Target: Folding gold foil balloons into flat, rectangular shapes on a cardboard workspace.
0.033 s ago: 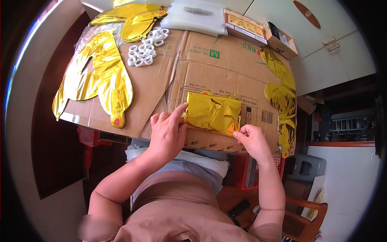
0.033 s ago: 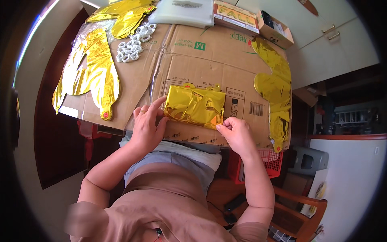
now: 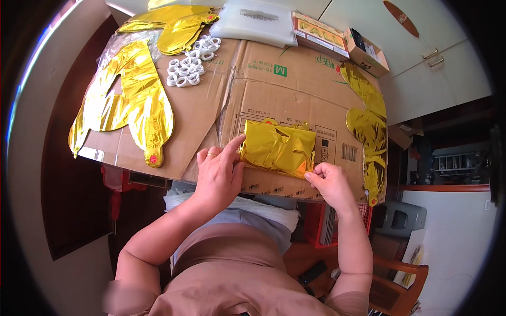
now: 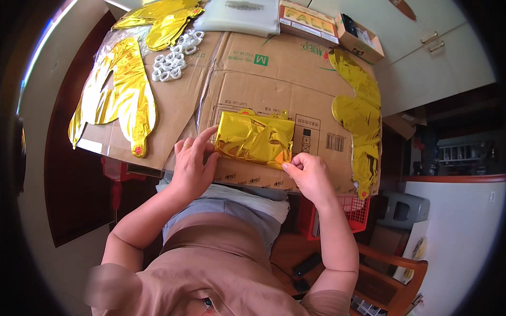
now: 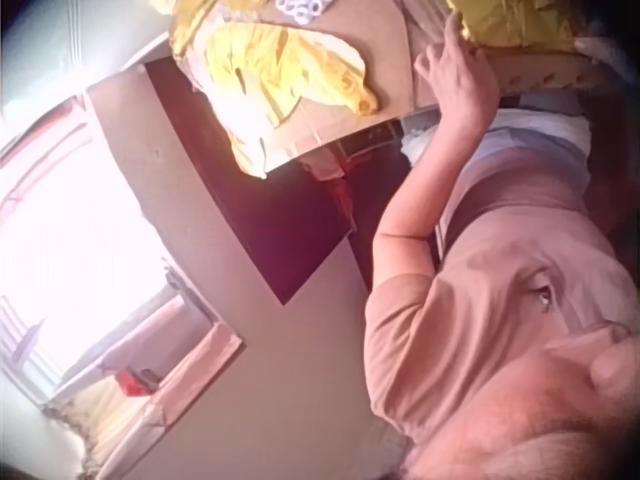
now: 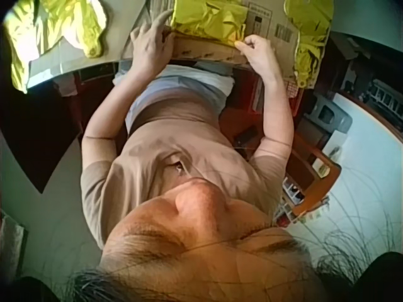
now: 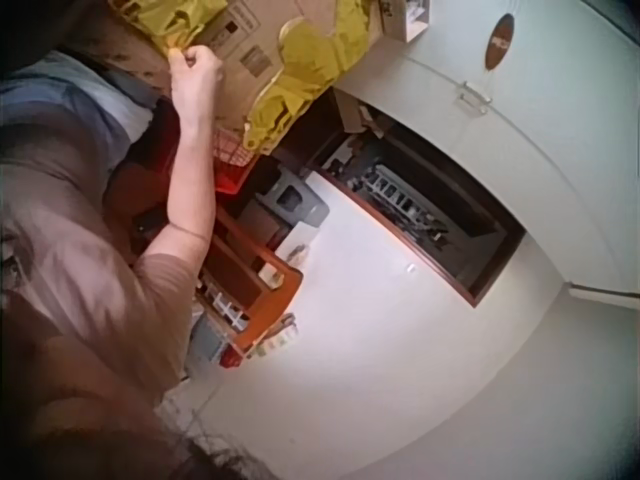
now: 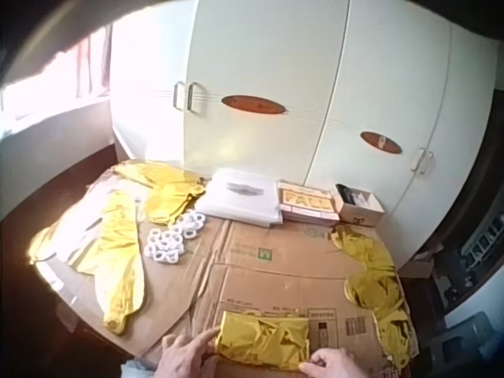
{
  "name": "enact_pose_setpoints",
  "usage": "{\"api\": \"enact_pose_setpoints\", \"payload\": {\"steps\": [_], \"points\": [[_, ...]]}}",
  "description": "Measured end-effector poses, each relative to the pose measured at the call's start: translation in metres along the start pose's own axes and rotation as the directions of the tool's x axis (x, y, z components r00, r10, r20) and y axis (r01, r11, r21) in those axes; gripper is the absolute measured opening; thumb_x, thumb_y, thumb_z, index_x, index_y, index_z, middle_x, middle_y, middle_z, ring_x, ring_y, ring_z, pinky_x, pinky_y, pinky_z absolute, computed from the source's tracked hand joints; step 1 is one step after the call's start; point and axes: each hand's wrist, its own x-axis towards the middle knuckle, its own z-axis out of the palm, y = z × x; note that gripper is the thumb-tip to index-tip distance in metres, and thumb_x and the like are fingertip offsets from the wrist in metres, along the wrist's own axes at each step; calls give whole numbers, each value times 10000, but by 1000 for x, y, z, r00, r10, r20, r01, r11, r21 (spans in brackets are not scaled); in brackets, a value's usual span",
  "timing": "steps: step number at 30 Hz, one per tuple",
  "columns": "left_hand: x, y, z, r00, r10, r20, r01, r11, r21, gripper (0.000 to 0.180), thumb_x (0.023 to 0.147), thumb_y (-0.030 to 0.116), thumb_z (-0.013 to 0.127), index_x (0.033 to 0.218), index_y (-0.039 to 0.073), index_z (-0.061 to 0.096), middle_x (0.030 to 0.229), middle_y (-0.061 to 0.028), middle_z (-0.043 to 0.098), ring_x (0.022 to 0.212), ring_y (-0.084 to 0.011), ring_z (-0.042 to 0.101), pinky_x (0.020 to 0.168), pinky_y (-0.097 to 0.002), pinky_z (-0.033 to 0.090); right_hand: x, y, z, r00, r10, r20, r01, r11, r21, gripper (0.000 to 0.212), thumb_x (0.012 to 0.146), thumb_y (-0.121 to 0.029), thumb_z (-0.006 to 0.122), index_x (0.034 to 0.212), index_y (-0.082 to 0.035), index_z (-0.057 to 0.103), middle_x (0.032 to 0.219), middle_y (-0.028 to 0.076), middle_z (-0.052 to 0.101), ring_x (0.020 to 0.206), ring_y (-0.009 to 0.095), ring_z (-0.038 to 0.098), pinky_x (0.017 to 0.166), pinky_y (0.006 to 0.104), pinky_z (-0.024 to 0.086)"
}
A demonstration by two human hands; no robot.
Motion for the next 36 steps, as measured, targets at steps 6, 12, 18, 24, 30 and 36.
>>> {"api": "enact_pose_setpoints", "payload": {"steps": [6,12,18,24,30,36], "points": [[-2,1,-1,998,-63,16,64,997,-40,601,874,28,645,1448,98,477,871,-22,651,917,-239,598,940,-427,371,0,-1,-1,1000,15,8,-15,1000,3,221,896,-177,750,847,30,690,640,33,647,585,76,569,546,278,455],[3,6,-6,998,-55,16,55,998,32,512,910,95,641,1403,74,506,888,-46,662,900,-257,603,889,-432,385,-1,-7,-1,1000,11,2,-11,998,-63,240,908,-207,736,849,21,688,642,53,657,576,97,581,554,299,468],[11,5,3,997,74,-27,-69,984,166,424,933,141,648,1337,53,553,939,-89,677,851,-279,631,797,-425,421,-2,-16,-2,999,32,5,-31,992,-118,247,906,-214,737,853,23,692,627,66,653,557,116,586,557,307,475],[9,6,7,999,48,-22,-46,994,96,447,956,100,620,1385,44,507,1005,-117,709,884,-298,651,824,-434,448,-3,-9,2,1000,4,-28,-7,997,-77,241,895,-201,756,860,28,690,648,62,658,568,109,579,560,301,476],[3,6,8,998,9,-61,-8,1000,4,478,956,67,606,1417,36,485,937,-123,671,865,-321,644,818,-437,475,-7,-12,5,998,-5,-57,4,999,-33,210,896,-161,755,885,31,673,683,45,664,597,87,567,564,284,475],[-2,8,6,997,28,-68,-26,999,32,481,955,57,609,1416,20,479,991,-162,667,882,-339,649,839,-447,495,-5,-7,5,999,-5,-39,4,1000,-8,209,892,-163,754,871,28,671,667,50,658,583,87,564,559,287,471]]}}
